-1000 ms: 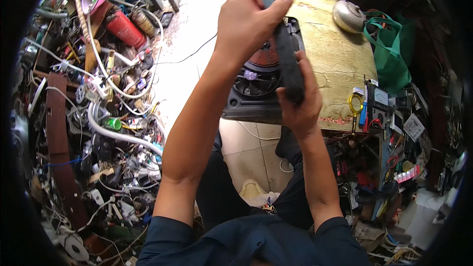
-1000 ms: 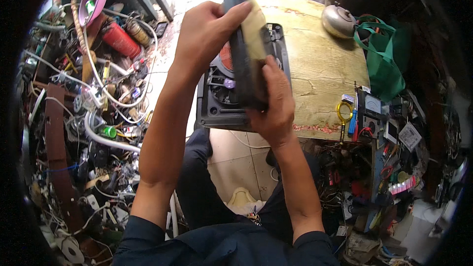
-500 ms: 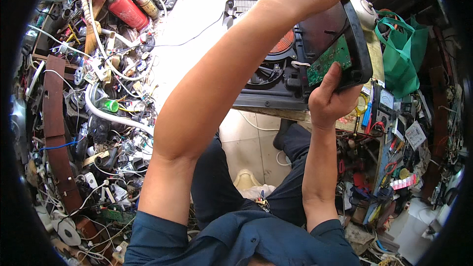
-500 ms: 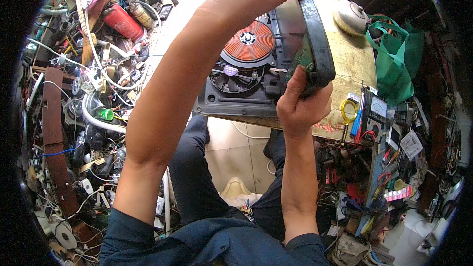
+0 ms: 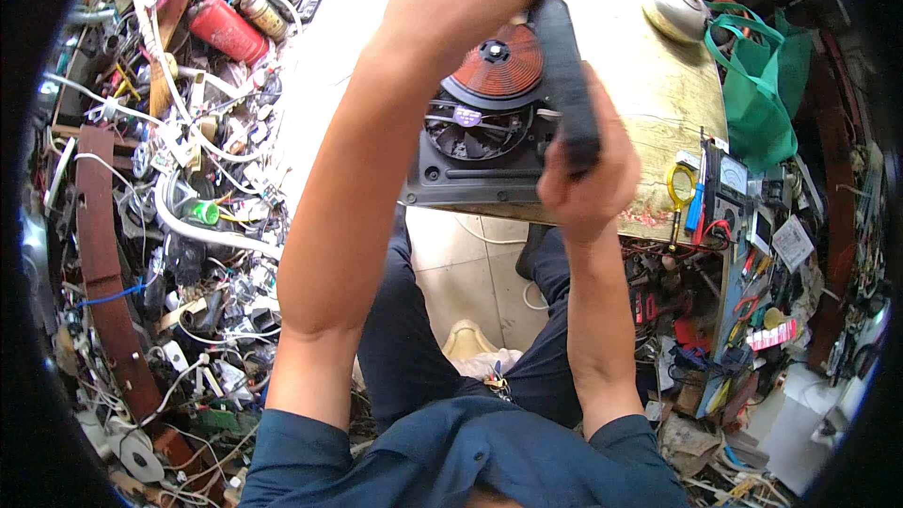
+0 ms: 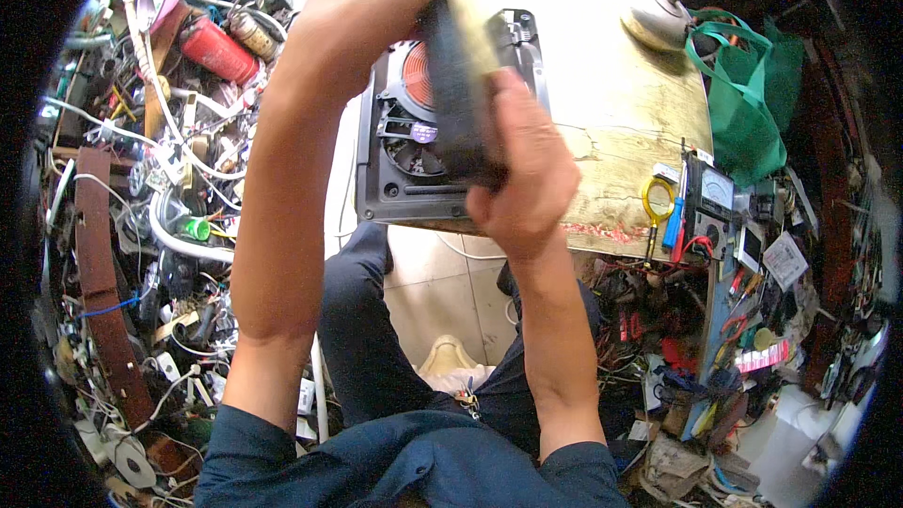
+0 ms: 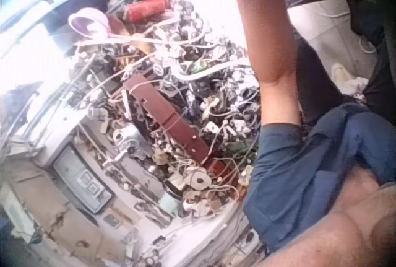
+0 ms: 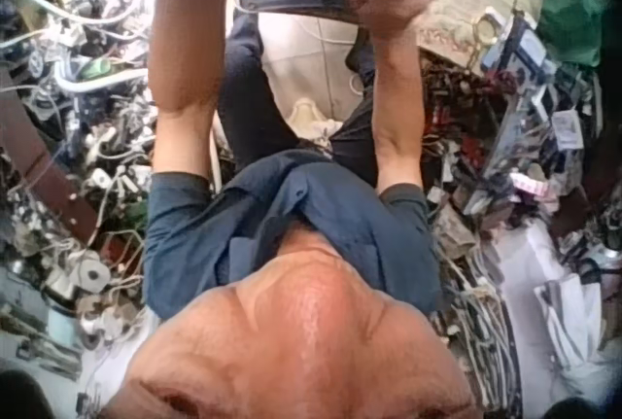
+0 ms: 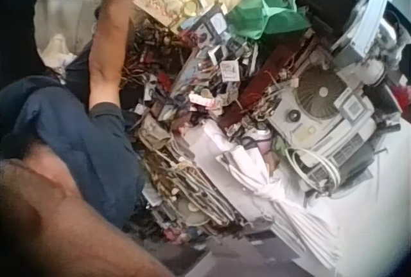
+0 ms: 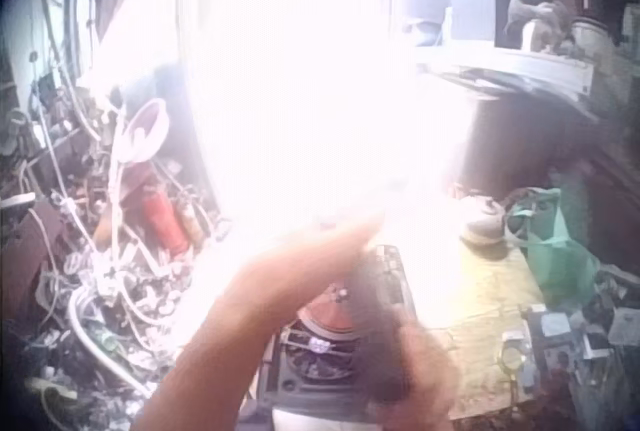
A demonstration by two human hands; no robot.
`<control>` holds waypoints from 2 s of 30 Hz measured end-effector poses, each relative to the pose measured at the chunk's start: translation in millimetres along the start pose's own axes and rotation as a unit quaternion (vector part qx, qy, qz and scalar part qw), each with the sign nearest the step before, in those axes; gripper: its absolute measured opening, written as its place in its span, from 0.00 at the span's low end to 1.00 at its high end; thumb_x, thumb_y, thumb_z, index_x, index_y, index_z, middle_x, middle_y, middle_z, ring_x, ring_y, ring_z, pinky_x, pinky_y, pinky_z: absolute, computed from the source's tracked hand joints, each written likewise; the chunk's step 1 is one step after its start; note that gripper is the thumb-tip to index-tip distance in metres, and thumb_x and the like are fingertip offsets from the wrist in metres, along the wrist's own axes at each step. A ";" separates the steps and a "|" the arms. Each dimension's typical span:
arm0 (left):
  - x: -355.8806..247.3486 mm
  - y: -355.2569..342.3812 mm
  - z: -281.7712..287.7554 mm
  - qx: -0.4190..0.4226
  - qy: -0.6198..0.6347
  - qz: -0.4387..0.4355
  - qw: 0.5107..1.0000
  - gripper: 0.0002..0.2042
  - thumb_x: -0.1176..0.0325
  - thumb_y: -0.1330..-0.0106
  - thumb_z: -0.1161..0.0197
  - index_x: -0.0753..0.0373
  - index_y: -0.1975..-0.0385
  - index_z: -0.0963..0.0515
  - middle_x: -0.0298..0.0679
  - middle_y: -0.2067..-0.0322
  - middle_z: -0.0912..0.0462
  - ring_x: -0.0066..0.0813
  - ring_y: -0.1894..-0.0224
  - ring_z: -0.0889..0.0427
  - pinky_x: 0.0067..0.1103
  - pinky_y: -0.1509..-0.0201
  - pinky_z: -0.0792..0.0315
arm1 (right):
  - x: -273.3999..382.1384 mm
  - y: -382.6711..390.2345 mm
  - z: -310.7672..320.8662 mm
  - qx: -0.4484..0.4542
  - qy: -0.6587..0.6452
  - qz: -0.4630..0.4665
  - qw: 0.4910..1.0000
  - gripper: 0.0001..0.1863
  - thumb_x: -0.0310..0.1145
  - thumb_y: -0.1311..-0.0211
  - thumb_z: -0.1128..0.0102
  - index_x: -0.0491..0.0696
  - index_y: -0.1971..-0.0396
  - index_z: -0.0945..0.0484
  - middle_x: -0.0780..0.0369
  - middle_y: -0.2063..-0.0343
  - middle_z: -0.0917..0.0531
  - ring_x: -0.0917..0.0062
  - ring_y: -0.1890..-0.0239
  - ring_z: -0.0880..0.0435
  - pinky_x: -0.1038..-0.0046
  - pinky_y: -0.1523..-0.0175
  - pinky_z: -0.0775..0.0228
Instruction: The person plugs in a power strip, places a kettle on a Haier induction cooktop, and repeatedly presses control buttons to cycle through settings. The person then removes the kettle, flips the cooktop over, and opens the casing to expose the internal fan and circuit board.
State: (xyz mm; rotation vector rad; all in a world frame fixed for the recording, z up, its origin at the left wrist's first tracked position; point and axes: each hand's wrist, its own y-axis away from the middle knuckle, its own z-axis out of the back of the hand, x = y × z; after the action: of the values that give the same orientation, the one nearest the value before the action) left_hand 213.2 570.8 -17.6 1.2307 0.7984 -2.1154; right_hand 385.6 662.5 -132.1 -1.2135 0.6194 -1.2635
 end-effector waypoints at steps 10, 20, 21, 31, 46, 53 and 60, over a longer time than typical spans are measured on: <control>65.4 43.0 27.9 -0.027 0.442 0.152 0.884 0.12 0.69 0.30 0.35 0.71 0.54 0.19 0.45 0.60 0.11 0.32 0.63 0.11 0.27 0.56 0.15 | 31.7 -14.8 -9.5 0.080 0.017 0.068 0.994 0.13 0.29 0.36 0.41 0.39 0.55 0.17 0.50 0.52 0.13 0.60 0.48 0.12 0.60 0.40 0.19; 1.7 14.9 -20.7 -0.011 0.311 0.090 0.946 0.17 0.63 0.33 0.30 0.72 0.56 0.20 0.42 0.65 0.14 0.27 0.68 0.14 0.21 0.62 0.19 | 6.7 -6.1 29.0 0.052 0.033 0.023 0.998 0.17 0.30 0.33 0.45 0.38 0.48 0.20 0.48 0.45 0.16 0.56 0.40 0.16 0.44 0.31 0.32; -7.9 5.9 -30.9 -0.016 0.262 0.082 0.961 0.18 0.61 0.34 0.30 0.72 0.57 0.19 0.42 0.67 0.14 0.27 0.69 0.14 0.22 0.62 0.20 | 0.8 -3.9 32.3 0.033 0.020 0.009 0.999 0.20 0.29 0.33 0.45 0.36 0.44 0.23 0.46 0.43 0.18 0.53 0.39 0.17 0.40 0.30 0.35; -50.6 -58.7 -151.0 0.145 0.099 -0.101 0.979 0.18 0.57 0.33 0.33 0.70 0.61 0.16 0.41 0.69 0.16 0.27 0.67 0.17 0.24 0.62 0.24 | -33.1 39.8 64.7 -0.142 -0.016 -0.309 0.940 0.23 0.33 0.28 0.35 0.38 0.40 0.28 0.53 0.60 0.13 0.68 0.63 0.13 0.70 0.55 0.20; 23.5 156.5 -121.0 0.097 -0.288 -0.192 0.933 0.15 0.59 0.40 0.24 0.60 0.62 0.20 0.38 0.67 0.15 0.37 0.67 0.15 0.30 0.66 0.23 | -92.2 51.9 93.5 -0.340 -0.151 -0.424 0.826 0.17 0.29 0.23 0.44 0.38 0.41 0.27 0.59 0.44 0.20 0.75 0.46 0.22 0.70 0.37 0.31; 82.5 165.2 -134.6 0.097 -0.374 -0.193 0.902 0.12 0.65 0.46 0.28 0.59 0.64 0.21 0.36 0.65 0.18 0.37 0.61 0.18 0.30 0.58 0.24 | -96.6 68.1 102.6 -0.368 -0.209 -0.460 0.781 0.20 0.26 0.24 0.45 0.37 0.36 0.29 0.59 0.40 0.21 0.72 0.41 0.23 0.68 0.33 0.33; 91.9 159.8 -127.0 0.090 -0.355 -0.247 0.897 0.03 0.70 0.44 0.39 0.58 0.72 0.24 0.36 0.73 0.24 0.35 0.67 0.21 0.29 0.58 0.27 | -99.5 87.5 108.1 -0.368 -0.247 -0.470 0.764 0.20 0.23 0.27 0.44 0.39 0.37 0.28 0.59 0.40 0.21 0.70 0.41 0.23 0.65 0.34 0.34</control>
State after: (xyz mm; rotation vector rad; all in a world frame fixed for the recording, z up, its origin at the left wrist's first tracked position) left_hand 359.5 541.2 -184.5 0.2446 0.6137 -2.8236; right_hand 488.2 779.0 -203.8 -2.6386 0.0318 -1.4086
